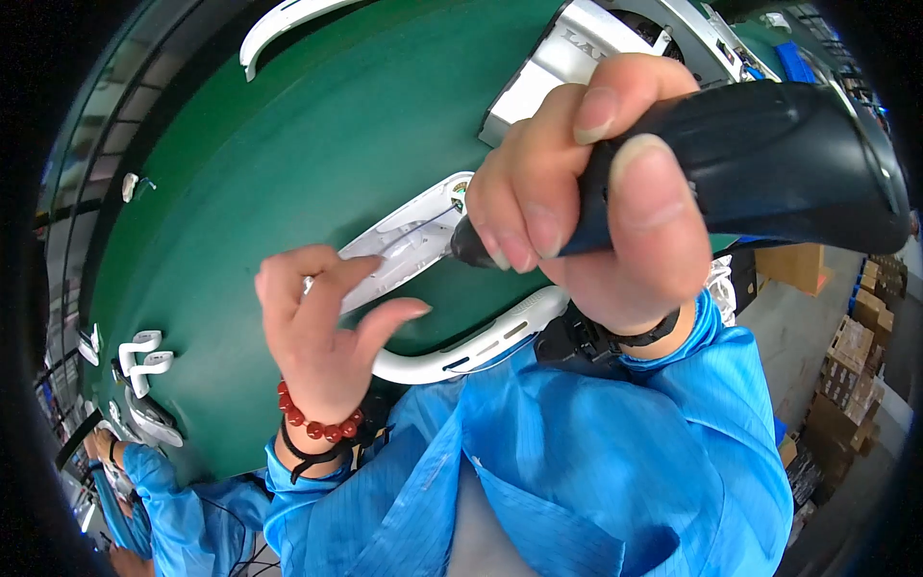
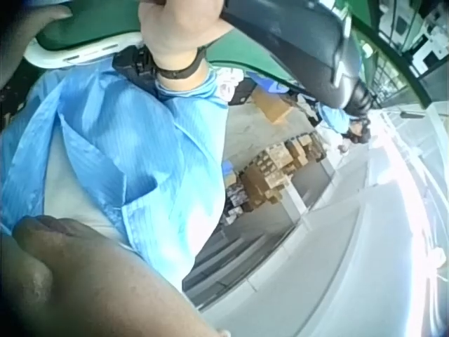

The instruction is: Assembling the plastic casing and internal wiring of a handheld electronic device using an electric screwdriver on a factory production line.

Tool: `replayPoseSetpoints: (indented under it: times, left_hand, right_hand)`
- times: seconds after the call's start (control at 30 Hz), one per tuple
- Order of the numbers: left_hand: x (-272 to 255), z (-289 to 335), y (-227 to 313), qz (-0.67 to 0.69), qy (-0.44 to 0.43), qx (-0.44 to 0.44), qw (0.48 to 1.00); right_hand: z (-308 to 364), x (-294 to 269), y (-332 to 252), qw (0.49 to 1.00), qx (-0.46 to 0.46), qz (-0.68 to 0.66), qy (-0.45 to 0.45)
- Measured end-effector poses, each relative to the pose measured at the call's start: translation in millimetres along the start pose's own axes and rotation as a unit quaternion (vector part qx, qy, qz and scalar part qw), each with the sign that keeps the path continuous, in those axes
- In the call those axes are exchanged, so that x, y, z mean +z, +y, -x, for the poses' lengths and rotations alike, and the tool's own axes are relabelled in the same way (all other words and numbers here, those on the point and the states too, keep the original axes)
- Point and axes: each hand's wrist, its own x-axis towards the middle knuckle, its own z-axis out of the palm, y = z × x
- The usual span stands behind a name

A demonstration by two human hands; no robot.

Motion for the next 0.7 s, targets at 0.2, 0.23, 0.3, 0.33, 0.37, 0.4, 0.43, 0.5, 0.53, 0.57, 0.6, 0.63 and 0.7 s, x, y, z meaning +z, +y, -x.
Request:
replayPoseSetpoints:
  times: [0.2, 0.23, 0.3, 0.33, 0.37, 0.4, 0.43, 0.5, 0.53, 0.57, 0.6, 0.63, 0.7]
  left_hand:
    - [27, 0, 3, 0.035, 0.012, 0.023, 0.999]
    - [29, 2, 1, 0.042, 0.020, 0.034, 0.998]
    - [30, 3, 0, 0.051, 0.028, 0.048, 0.997]
    - [30, 3, 0, 0.055, 0.027, 0.049, 0.997]
    - [31, 3, 1, 0.059, 0.026, 0.049, 0.997]
    - [32, 3, 0, 0.059, 0.026, 0.050, 0.997]
    - [32, 4, 0, 0.047, 0.024, 0.055, 0.997]
    - [32, 6, 1, 0.036, 0.021, 0.060, 0.997]
    - [30, 8, 1, 0.015, 0.003, 0.066, 0.998]
    - [28, 8, 1, -0.006, -0.016, 0.071, 0.997]
    - [26, 5, 3, -0.003, -0.018, 0.072, 0.997]
    - [23, 1, 6, -0.039, -0.003, 0.049, 0.998]
    - [24, -4, 1, -0.083, -0.021, 0.005, 0.996]
  right_hand:
    - [0, 13, -4, 0.999, 0.024, -0.038, -0.030]
    - [0, 15, -3, 0.998, 0.024, -0.040, -0.029]
    - [1, 17, -3, 0.999, 0.031, -0.032, -0.012]
    - [2, 17, -4, 0.999, 0.029, -0.030, -0.011]
    - [3, 18, -5, 0.999, 0.036, -0.020, -0.003]
    - [4, 18, -5, 0.999, 0.043, -0.012, 0.005]
    - [6, 18, -5, 0.999, 0.043, -0.011, 0.005]
    - [8, 20, -2, 0.999, 0.049, 0.011, 0.013]
    - [8, 21, -1, 0.999, 0.050, 0.012, 0.013]
    - [9, 22, 0, 0.999, 0.049, 0.022, 0.008]
    - [10, 24, 0, 0.998, 0.048, 0.035, 0.004]
    - [10, 25, -1, 0.997, 0.043, 0.060, 0.008]
    - [10, 18, -2, 0.997, 0.026, 0.074, 0.012]
